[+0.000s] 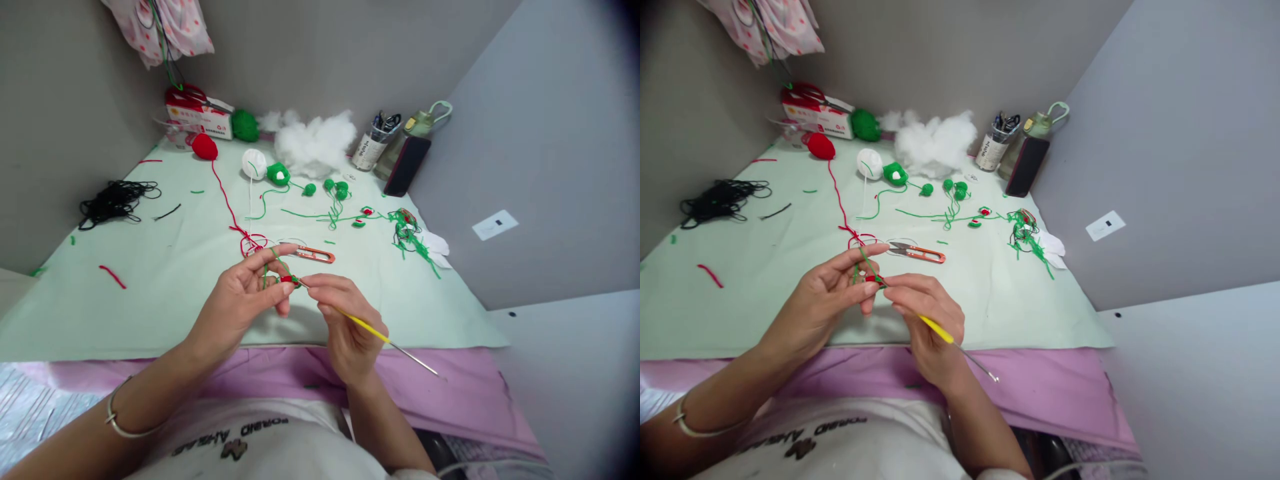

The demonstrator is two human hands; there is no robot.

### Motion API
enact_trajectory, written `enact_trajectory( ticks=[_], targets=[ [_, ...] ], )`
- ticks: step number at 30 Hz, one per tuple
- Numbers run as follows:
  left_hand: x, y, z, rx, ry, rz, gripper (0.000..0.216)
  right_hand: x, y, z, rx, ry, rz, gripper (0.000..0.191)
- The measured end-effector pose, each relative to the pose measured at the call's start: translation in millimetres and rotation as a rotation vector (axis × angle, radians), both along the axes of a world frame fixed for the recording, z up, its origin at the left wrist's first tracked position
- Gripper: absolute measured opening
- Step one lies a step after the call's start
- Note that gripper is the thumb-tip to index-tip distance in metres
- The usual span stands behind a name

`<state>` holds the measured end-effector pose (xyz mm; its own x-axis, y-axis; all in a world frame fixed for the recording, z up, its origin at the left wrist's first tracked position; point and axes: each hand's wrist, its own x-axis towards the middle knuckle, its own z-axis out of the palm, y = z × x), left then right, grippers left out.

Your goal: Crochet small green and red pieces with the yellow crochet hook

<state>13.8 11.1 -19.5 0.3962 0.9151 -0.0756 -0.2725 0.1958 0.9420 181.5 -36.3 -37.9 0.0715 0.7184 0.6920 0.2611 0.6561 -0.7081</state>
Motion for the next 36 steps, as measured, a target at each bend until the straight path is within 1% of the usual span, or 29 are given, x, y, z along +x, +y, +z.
enact_trajectory(
  ticks=[3,7,10,12,14,17,21,26,28,31,33,36],
  targets=[
    [0,-1,-0.6,-0.003,-0.021,0.005,0.048,-2,-2,0.2,0.022,-0.041,-0.041,0.037],
    [0,-2,-0.4,-0.005,-0.062,-0.005,0.052,-4,-3,0.3,0.119,-0.150,-0.077,0.039],
    [1,-3,0.6,0.034,-0.033,0.042,0.050,-4,-4,0.6,0.179,-0.213,-0.110,0.041],
    [3,-3,1.8,0.061,0.004,0.084,0.048,-4,-4,1.1,0.184,-0.236,-0.124,0.042],
    [5,-4,3.0,0.086,0.042,0.123,0.046,-5,-6,1.8,0.163,-0.234,-0.123,0.040],
    [7,-6,3.4,0.141,0.095,0.167,0.046,-5,-8,3.1,0.105,-0.176,-0.110,0.036],
    [7,-7,1.5,0.258,0.175,0.200,0.047,-5,-10,4.8,0.000,-0.092,-0.066,0.032],
    [4,-5,0.9,0.400,0.245,0.236,0.043,-5,-11,7.9,-0.097,0.086,-0.064,0.024],
    [3,-4,1.7,0.374,0.250,0.215,0.039,-5,-10,8.6,-0.164,0.168,-0.046,0.020],
    [3,-4,1.7,0.231,0.183,0.127,0.038,-5,-6,7.6,-0.259,0.284,0.018,0.019],
    [3,-4,-0.1,0.139,0.108,0.065,0.039,-6,-2,5.5,-0.259,0.322,0.044,0.018],
    [4,-5,-4.9,0.049,0.043,-0.006,0.041,-8,3,2.1,-0.199,0.274,-0.015,0.015]
  ],
)
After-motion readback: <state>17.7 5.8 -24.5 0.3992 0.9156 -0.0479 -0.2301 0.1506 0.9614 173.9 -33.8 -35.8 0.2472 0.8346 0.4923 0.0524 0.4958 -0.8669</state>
